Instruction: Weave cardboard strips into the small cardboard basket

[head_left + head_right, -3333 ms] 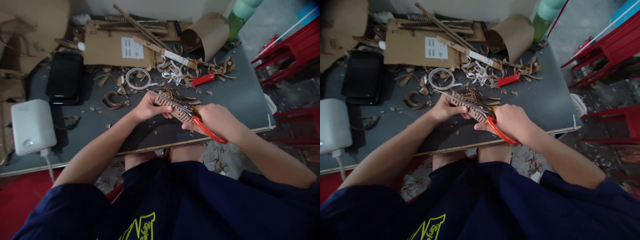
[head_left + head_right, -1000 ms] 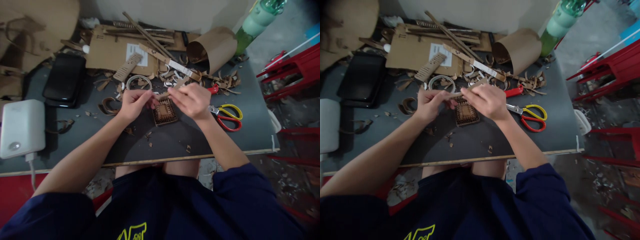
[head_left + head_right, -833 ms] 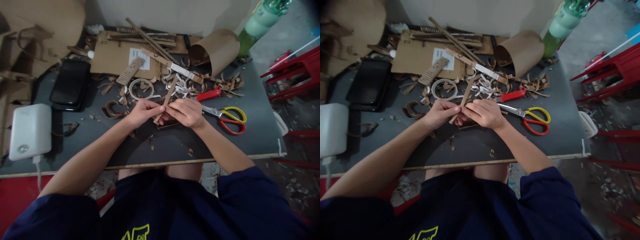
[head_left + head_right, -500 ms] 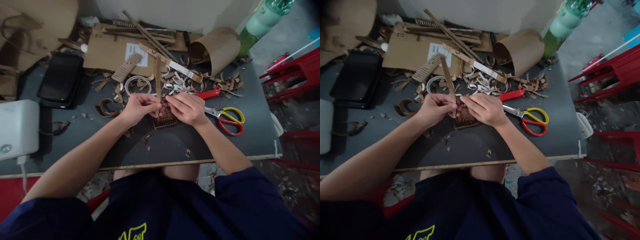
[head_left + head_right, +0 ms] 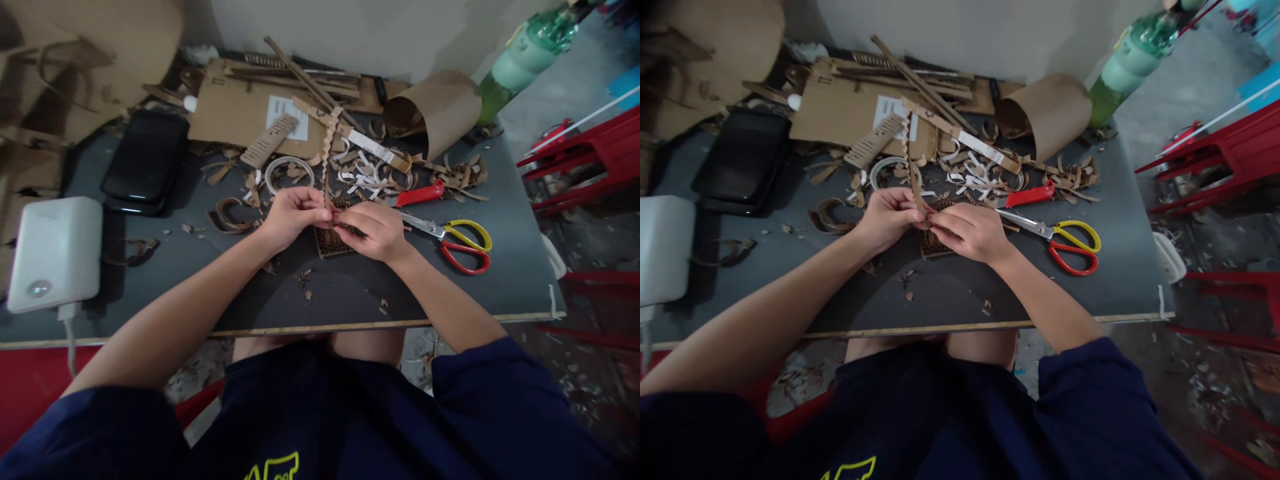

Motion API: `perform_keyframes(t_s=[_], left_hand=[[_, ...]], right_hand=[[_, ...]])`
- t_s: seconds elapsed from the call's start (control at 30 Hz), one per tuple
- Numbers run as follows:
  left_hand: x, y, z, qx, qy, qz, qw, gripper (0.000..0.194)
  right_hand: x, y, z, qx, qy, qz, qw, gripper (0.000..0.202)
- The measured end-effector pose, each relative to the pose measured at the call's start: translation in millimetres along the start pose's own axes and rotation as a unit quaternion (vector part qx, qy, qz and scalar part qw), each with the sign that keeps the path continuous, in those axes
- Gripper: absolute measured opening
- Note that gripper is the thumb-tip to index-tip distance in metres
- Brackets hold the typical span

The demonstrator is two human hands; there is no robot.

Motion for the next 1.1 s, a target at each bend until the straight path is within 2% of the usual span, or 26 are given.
perform_keyframes(t_s=[0.1,0.27,0.37,0.57,0.83,1.1], left_hand=[[-3.3,0.7,-0.5,0.009,-0.004,-0.014,1.0,0.05],[-12.6,3.2,-1.6,0.017,-0.12,-0.052,0.991,0.052],[-14.9,3.9,-1.0,0.005,-0.151,-0.076,0.986,0.053],[-8.3,3.8,-2.6,0.008,-0.137,-0.049,0.989,0.046],[-5.5,4.5,-3.8,0.012,-0.125,-0.014,0.992,0.051],[-8.8,4.8,-4.2,0.006,-0.159,-0.035,0.987,0.056]], right_hand=[[3.5,-0.9,6.5,-0.038,-0.014,0.024,0.999,0.018],[-1.9,-0.9,6.8,-0.063,-0.016,0.047,0.997,0.016],[-3.6,-0.3,4.6,-0.071,-0.02,0.051,0.996,0.015],[0.3,-0.2,5.0,-0.083,-0.016,0.051,0.995,0.012],[3.1,-1.5,7.6,-0.09,-0.026,0.061,0.994,0.006],[3.8,-1.8,7.0,-0.084,0.005,0.066,0.994,0.01]])
Point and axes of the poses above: each hand's wrist, its own y-axis away from the middle knuckle, its own z-axis out of the back of the hand, x = y × z, the point moved 6 cm from there along -y, towards the middle knuckle, and after that the axes turned 2 degrees about y, right-handed, at the moved point
